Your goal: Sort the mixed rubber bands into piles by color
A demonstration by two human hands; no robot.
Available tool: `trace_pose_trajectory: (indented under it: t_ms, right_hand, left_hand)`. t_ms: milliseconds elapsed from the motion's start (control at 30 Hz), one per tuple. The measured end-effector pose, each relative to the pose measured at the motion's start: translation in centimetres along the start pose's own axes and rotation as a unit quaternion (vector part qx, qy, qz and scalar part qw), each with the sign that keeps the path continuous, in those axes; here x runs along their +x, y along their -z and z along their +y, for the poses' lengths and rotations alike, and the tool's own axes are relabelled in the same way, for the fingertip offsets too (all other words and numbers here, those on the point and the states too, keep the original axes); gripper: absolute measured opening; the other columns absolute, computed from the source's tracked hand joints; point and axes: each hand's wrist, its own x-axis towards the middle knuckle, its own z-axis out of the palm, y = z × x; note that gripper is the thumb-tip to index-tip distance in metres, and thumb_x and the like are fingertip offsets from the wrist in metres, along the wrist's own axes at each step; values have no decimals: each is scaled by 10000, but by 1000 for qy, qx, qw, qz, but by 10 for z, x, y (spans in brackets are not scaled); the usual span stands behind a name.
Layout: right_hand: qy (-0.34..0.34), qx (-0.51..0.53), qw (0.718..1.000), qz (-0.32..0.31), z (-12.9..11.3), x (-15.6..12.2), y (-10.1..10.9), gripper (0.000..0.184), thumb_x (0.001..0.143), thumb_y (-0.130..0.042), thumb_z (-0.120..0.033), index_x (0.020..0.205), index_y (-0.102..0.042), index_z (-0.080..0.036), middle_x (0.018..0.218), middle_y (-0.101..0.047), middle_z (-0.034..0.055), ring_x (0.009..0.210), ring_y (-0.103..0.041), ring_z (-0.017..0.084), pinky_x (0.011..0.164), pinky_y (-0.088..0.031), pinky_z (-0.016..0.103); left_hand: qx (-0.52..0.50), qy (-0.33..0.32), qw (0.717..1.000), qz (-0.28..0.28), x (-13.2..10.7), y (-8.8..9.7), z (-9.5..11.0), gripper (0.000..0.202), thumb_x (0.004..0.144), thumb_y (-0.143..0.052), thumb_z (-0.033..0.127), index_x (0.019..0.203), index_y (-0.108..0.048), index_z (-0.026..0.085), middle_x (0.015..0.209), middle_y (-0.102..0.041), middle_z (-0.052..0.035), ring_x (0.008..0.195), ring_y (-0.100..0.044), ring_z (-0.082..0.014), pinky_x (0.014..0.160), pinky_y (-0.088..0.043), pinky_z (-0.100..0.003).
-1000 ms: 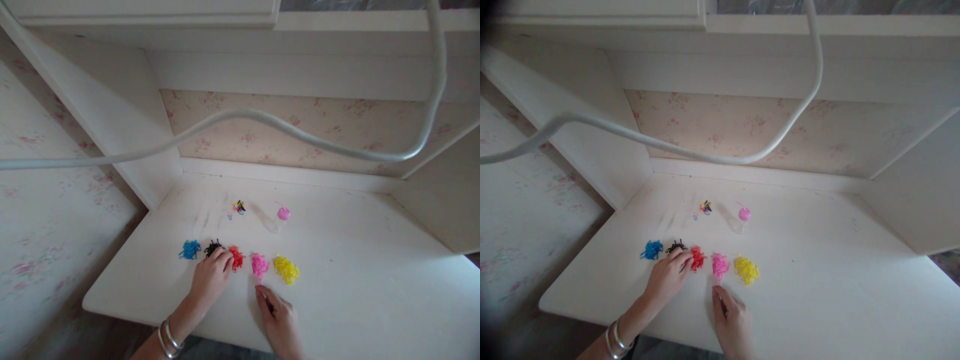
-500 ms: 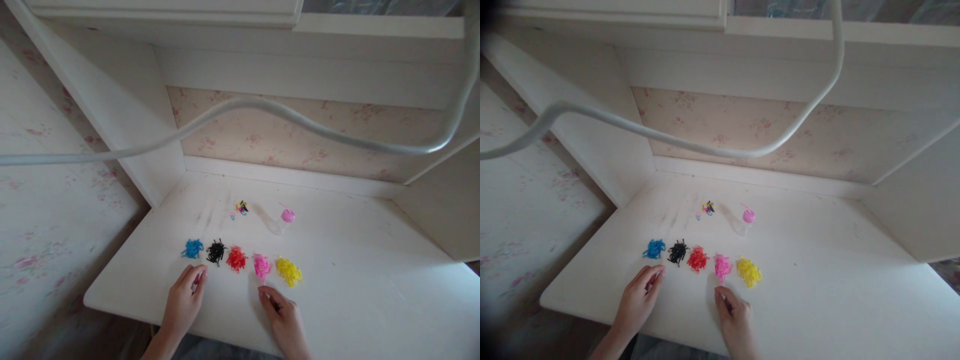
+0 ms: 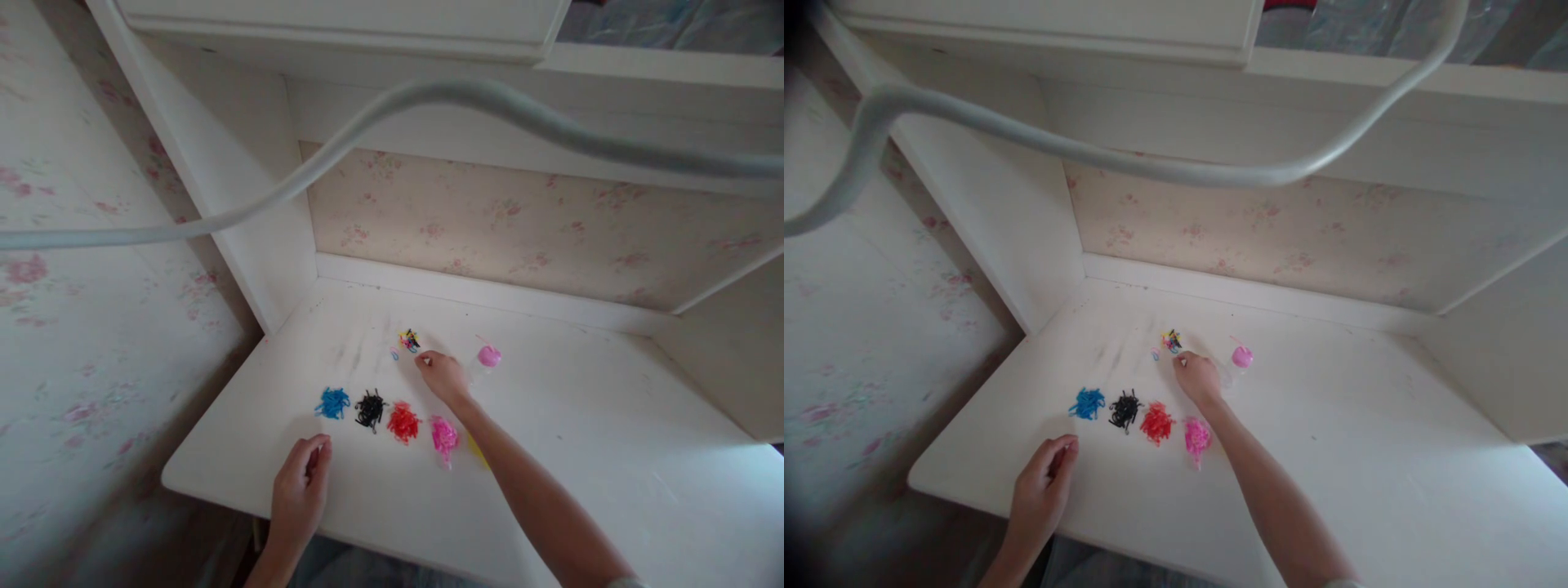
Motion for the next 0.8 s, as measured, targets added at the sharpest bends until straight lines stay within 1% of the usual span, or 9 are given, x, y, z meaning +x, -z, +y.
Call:
trace_pose_trajectory:
  t_ms: [67,133,300,400,567,667,800]
  right_hand:
    - [-15,-22,1000,-5,-2,16,-7,336,883,-434,-392,1067,-686,-266,989,-704,82,911,-643,228,731,-447,289]
    - [-24,-41,999,-13,-5,27,-13,347,885,-429,-402,1087,-675,-264,993,-702,96,910,-648,242,738,-458,312]
    - [-31,-79,996,-18,-13,41,-23,387,903,-390,-431,1126,-650,-251,1020,-686,120,945,-641,253,770,-467,337]
    - [-28,-90,995,-16,-16,43,-26,397,918,-368,-432,1129,-640,-233,1041,-678,127,972,-632,246,798,-462,343]
    - [-23,-97,995,-13,-20,42,-27,455,955,-285,-422,1127,-637,-190,1041,-677,151,983,-631,239,820,-451,347]
    - [-30,-95,995,-7,-18,41,-25,480,959,-258,-440,1147,-631,-203,1062,-673,148,992,-629,240,815,-452,345]
    - [-47,-83,995,-2,-9,40,-19,477,961,-252,-436,1166,-630,-229,1057,-681,118,971,-640,217,779,-459,300]
  left_hand:
    - [12,-4,1000,-2,-1,1,1,284,877,-470,420,935,-627,191,689,-593,6,591,-555,-130,581,-457,-239]
    - [21,-8,1000,-6,-1,0,1,288,883,-461,413,964,-629,193,693,-594,4,592,-557,-130,571,-456,-236]
    - [25,-16,999,-20,0,-2,0,278,894,-447,400,970,-624,199,745,-612,-10,607,-574,-128,571,-475,-229]
    - [33,-18,999,-25,0,-3,0,264,901,-441,395,953,-616,204,752,-608,-11,605,-574,-124,571,-481,-227]
    - [38,-29,998,-27,0,-2,1,248,910,-433,375,960,-611,209,764,-611,-11,602,-579,-120,570,-485,-225]
    - [39,-35,998,-29,0,-1,1,244,912,-432,372,962,-609,212,747,-602,-6,594,-574,-119,570,-482,-225]
    - [33,-39,998,-25,0,-2,2,236,907,-437,362,950,-613,211,745,-601,-4,610,-578,-118,577,-479,-217]
